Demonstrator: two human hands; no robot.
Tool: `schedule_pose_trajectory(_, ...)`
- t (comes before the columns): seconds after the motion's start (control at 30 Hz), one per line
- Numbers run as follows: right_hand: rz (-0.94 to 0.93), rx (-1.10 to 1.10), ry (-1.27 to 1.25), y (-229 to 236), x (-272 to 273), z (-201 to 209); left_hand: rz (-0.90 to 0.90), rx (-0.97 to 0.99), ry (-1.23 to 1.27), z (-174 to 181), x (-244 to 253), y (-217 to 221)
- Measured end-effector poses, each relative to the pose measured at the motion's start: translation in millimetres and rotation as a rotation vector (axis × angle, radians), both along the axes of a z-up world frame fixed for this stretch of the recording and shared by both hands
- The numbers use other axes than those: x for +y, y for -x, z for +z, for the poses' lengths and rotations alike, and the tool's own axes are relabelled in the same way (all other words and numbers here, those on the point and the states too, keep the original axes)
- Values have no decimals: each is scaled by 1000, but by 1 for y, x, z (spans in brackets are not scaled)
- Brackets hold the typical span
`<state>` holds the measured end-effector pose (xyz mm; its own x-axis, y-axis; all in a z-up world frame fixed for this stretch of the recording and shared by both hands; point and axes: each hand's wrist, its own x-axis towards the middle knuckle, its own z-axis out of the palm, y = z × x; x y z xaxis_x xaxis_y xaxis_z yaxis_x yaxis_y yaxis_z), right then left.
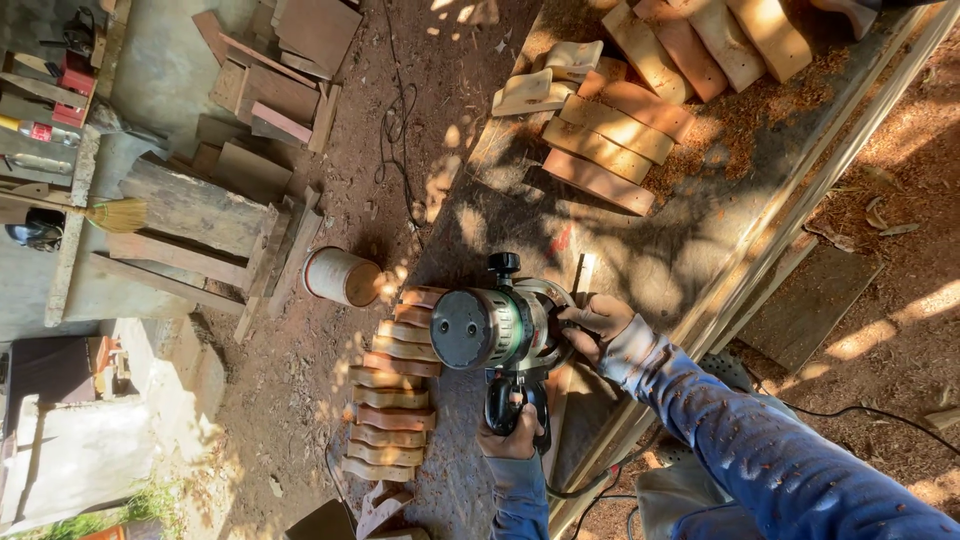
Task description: Use a handheld power router to shape the edges of small wooden furniture components on a workbench.
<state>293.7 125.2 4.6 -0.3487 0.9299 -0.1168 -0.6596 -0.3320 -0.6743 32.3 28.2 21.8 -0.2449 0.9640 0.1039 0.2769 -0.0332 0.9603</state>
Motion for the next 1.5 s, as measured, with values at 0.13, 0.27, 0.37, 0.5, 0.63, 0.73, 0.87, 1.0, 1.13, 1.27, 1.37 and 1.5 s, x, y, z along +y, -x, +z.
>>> schedule_pose_trajectory(0.13, -725, -808, -845, -3, -2, -7, -30, -1, -65, -9, 2, -3)
schedule_pose_trajectory(0.27, -718, -652, -910, -7, 4, -1, -143, -187, -94, -14, 4, -1)
schedule_pose_trajectory(0.37, -784, -753, -853, -2, 3, -13, -102, -181, -74, -11, 9, -5)
schedule_pose_trajectory(0.5, -699, -693, -696, -13, -6, 25, -72, -197, -13, -14, 15, -1)
schedule_pose_trajectory(0.63, -205, 285, 87, -8, -2, 13, -23, -34, 41, -14, 22, 0)
schedule_pose_trajectory(0.73, -520, -142, -340, -13, -5, 15, -42, -59, 23, -9, 25, -8)
schedule_pose_trajectory(0.87, -835, -755, -628, -8, -10, 3, -41, -92, -16, -10, 29, -10)
schedule_pose_trajectory(1.0, -757, -589, -760, -26, -10, 39, -62, -55, 41, 4, 30, -20)
schedule_pose_trajectory(1.13, -762, -610, -569, -16, -16, 18, -23, -30, 33, 0, 32, -22)
schedule_pose_trajectory(1.27, -792, -533, -730, -29, -8, 32, -60, -73, 44, -3, 32, -18)
schedule_pose_trajectory(1.37, -611, -541, -789, -43, -2, 49, -81, -75, -5, -8, 34, -16)
schedule_pose_trajectory(1.5, -611, -530, -811, -36, -1, 33, -134, -65, -28, -10, 34, -12)
